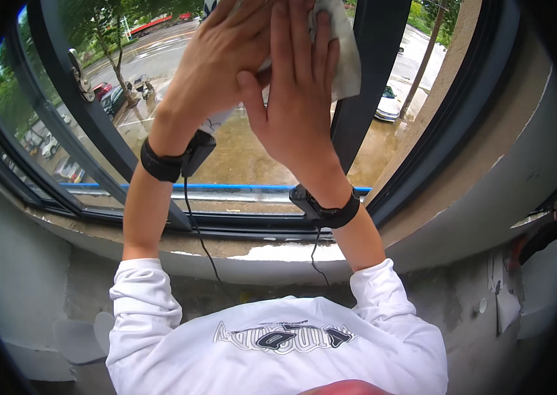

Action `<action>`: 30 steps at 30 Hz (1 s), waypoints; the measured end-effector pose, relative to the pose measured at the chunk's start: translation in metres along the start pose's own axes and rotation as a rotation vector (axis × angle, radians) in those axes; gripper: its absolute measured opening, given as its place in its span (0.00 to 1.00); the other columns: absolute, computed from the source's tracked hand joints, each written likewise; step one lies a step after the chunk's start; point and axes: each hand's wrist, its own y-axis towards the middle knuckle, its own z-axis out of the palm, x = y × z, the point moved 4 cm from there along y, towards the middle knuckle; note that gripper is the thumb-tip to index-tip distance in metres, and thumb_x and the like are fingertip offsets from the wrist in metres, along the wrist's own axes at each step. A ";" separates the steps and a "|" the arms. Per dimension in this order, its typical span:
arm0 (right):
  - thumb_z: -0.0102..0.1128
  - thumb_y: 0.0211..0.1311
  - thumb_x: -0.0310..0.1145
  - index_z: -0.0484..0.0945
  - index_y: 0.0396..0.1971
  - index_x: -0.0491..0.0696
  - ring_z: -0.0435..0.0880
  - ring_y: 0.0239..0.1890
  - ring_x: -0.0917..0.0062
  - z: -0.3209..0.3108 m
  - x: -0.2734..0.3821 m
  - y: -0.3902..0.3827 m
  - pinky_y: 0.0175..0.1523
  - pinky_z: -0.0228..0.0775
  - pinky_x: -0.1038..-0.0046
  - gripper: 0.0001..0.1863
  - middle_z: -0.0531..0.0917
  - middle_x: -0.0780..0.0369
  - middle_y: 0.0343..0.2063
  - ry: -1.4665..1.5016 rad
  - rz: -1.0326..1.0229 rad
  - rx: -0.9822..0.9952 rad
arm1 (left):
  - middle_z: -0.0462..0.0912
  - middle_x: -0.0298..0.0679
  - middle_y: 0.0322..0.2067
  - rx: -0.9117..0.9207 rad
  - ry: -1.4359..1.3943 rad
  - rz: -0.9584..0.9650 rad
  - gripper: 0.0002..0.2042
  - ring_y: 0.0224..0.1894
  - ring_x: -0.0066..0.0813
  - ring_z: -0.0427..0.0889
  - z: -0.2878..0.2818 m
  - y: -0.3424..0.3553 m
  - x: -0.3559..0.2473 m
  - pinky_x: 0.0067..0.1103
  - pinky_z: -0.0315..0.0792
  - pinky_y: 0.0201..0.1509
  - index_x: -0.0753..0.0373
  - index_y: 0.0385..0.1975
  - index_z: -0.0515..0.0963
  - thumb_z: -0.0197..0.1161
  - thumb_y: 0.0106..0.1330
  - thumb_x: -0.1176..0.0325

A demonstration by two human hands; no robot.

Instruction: Cleaning a glass window pane using a cloth.

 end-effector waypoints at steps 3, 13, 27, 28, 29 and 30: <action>0.42 0.59 0.35 0.52 0.67 0.37 0.47 0.71 0.46 -0.011 0.002 0.044 0.73 0.36 0.50 0.36 0.54 0.46 0.68 -0.086 -0.044 -0.077 | 0.51 0.51 0.70 -0.019 0.043 0.006 0.36 0.73 0.48 0.46 -0.013 0.029 0.009 0.36 0.40 0.76 0.70 0.68 0.52 0.51 0.62 0.57; 0.50 0.63 0.45 0.55 0.69 0.45 0.46 0.71 0.44 0.028 0.015 -0.115 0.69 0.36 0.40 0.36 0.51 0.55 0.71 -0.031 0.175 0.279 | 0.57 0.36 0.70 0.196 0.238 -0.200 0.29 0.73 0.35 0.51 0.067 -0.110 -0.051 0.37 0.40 0.75 0.57 0.64 0.65 0.50 0.63 0.54; 0.44 0.64 0.42 0.54 0.69 0.44 0.39 0.71 0.39 0.045 0.030 -0.063 0.69 0.27 0.38 0.35 0.47 0.52 0.72 -0.023 0.179 0.088 | 0.56 0.26 0.70 0.101 0.169 -0.216 0.29 0.73 0.23 0.49 0.033 -0.077 -0.013 0.31 0.37 0.76 0.51 0.67 0.62 0.52 0.65 0.53; 0.44 0.64 0.42 0.54 0.69 0.44 0.39 0.71 0.39 0.040 0.033 -0.040 0.69 0.27 0.38 0.35 0.47 0.52 0.72 -0.012 0.179 0.090 | 0.56 0.29 0.70 0.035 0.112 -0.211 0.29 0.74 0.26 0.48 0.019 -0.063 -0.005 0.33 0.37 0.76 0.52 0.67 0.62 0.52 0.65 0.55; 0.41 0.65 0.42 0.51 0.70 0.44 0.37 0.71 0.41 0.037 0.033 -0.021 0.69 0.26 0.39 0.35 0.46 0.52 0.72 -0.030 0.154 0.075 | 0.56 0.29 0.70 0.047 0.112 -0.219 0.29 0.74 0.26 0.48 0.011 -0.054 -0.001 0.33 0.37 0.76 0.52 0.67 0.62 0.52 0.65 0.55; 0.38 0.66 0.41 0.48 0.71 0.44 0.36 0.72 0.42 0.033 0.035 -0.010 0.70 0.25 0.40 0.35 0.44 0.51 0.72 -0.050 0.122 0.055 | 0.52 0.37 0.71 0.040 0.099 -0.208 0.31 0.74 0.33 0.46 -0.002 -0.043 0.001 0.34 0.38 0.76 0.59 0.68 0.59 0.50 0.65 0.57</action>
